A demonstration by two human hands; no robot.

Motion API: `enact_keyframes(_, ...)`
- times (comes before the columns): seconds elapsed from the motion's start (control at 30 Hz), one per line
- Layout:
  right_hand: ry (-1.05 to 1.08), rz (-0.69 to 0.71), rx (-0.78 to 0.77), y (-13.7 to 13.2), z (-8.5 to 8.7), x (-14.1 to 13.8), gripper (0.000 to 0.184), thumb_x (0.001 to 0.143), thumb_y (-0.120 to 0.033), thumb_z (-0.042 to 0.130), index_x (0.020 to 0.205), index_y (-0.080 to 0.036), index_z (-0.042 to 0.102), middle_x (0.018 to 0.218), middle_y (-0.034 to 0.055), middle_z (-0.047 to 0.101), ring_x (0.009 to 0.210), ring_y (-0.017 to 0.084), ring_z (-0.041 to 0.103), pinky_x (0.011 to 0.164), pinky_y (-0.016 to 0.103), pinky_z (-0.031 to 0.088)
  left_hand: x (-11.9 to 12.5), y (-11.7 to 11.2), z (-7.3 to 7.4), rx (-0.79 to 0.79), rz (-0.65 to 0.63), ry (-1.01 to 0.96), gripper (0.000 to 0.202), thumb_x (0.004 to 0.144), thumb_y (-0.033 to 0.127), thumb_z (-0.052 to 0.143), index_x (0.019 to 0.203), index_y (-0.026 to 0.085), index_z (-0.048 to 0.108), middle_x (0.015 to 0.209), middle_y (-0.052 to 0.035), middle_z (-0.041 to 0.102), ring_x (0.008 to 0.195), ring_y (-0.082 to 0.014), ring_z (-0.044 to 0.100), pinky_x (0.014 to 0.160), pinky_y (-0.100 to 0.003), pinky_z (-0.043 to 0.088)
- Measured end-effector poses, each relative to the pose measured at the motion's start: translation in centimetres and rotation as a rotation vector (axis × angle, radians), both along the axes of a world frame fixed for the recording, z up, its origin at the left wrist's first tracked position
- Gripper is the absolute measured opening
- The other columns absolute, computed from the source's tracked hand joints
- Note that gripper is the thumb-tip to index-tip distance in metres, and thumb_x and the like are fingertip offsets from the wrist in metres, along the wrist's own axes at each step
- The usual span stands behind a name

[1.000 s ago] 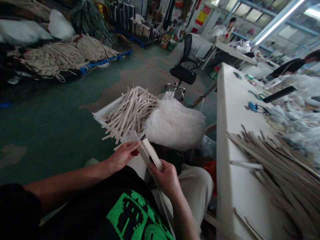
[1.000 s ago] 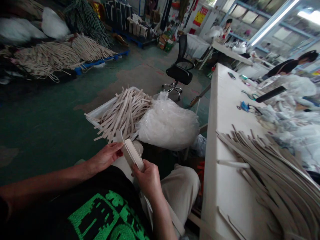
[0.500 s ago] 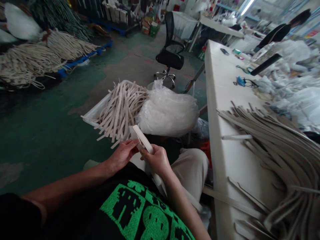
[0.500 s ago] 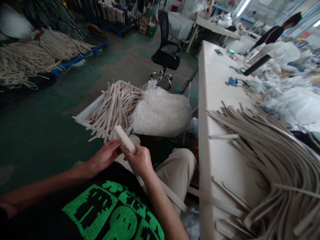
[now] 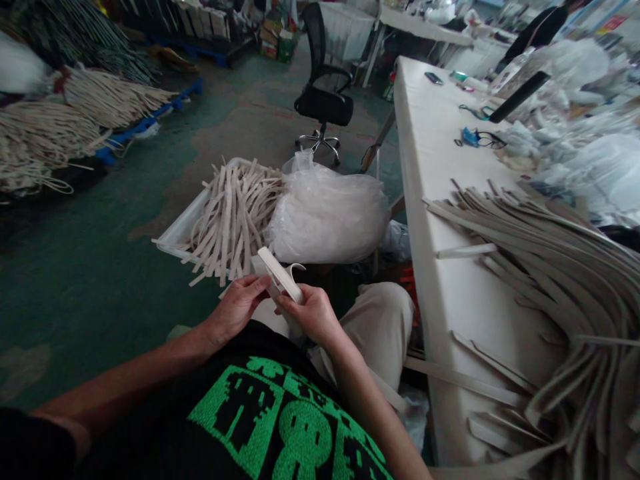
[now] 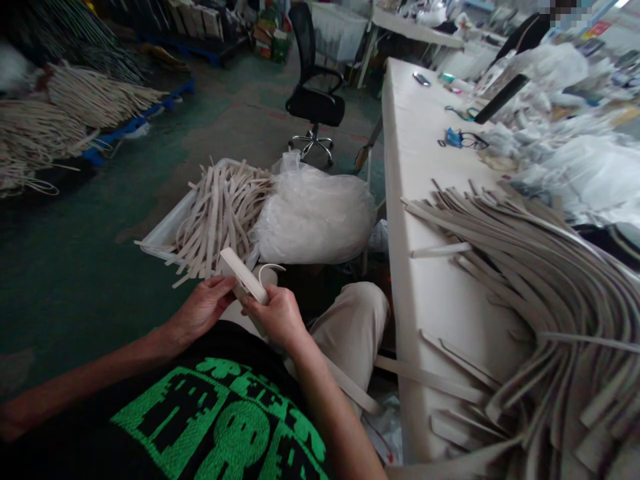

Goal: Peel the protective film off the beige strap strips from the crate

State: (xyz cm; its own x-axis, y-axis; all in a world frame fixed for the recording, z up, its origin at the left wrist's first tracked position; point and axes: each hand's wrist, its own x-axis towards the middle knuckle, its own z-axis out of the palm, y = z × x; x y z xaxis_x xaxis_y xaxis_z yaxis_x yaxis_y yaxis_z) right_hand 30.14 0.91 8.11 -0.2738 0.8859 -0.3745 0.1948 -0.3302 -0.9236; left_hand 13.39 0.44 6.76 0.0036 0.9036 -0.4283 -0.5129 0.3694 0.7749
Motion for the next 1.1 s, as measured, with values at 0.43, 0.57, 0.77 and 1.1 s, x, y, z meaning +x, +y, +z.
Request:
enact_keyframes(0.43,0.292,-0.237,0.062,1.2,-0.5,1.1,0.029,0.074,-0.034,0.075,0.098,-0.019,0.079,0.112,0.0075,0.078,0.058,0.012,0.062,0.056,0.025,0.055,0.4,-1.2,2.2,-0.166,-0.284,-0.154,0.039,0.058,0.046,0.097,0.076,0.015,0.081,0.073,-0.0067,0.073,0.066,-0.0144,0.063,0.065,-0.024,0.052)
enact_keyframes(0.57,0.378,-0.052,0.167,0.9,-0.6,0.7,0.016,0.07,-0.028,0.08,0.085,-0.021,0.081,0.114,0.0077,0.078,0.104,0.026,0.071,0.091,0.035,0.057,1.2,-2.3,2.6,-0.197,-0.461,-0.264,0.036,0.063,0.045,0.096,0.076,0.015,0.08,0.071,-0.0063,0.071,0.061,-0.0118,0.061,0.06,-0.021,0.049)
enact_keyframes(0.77,0.387,-0.212,0.027,0.3,0.4,1.9,0.035,0.068,-0.048,0.085,0.079,-0.016,0.077,0.07,0.0073,0.074,0.051,0.015,0.058,0.048,0.025,0.046,0.5,-1.8,-1.9,-0.474,-0.535,-0.452,0.061,0.078,0.067,0.075,0.098,0.009,0.076,0.095,-0.0171,0.077,0.073,-0.0193,0.072,0.065,-0.026,0.057)
enact_keyframes(1.1,0.515,0.001,0.023,-1.9,0.0,6.8,0.049,0.075,-0.062,0.083,0.065,-0.017,0.067,0.045,0.0033,0.059,0.04,0.012,0.049,0.042,0.022,0.037,-6.2,6.9,-4.1,-0.418,0.554,-0.334,0.026,0.106,0.021,0.042,0.098,0.01,0.064,0.072,-0.0079,0.07,0.056,-0.0139,0.069,0.055,-0.021,0.058)
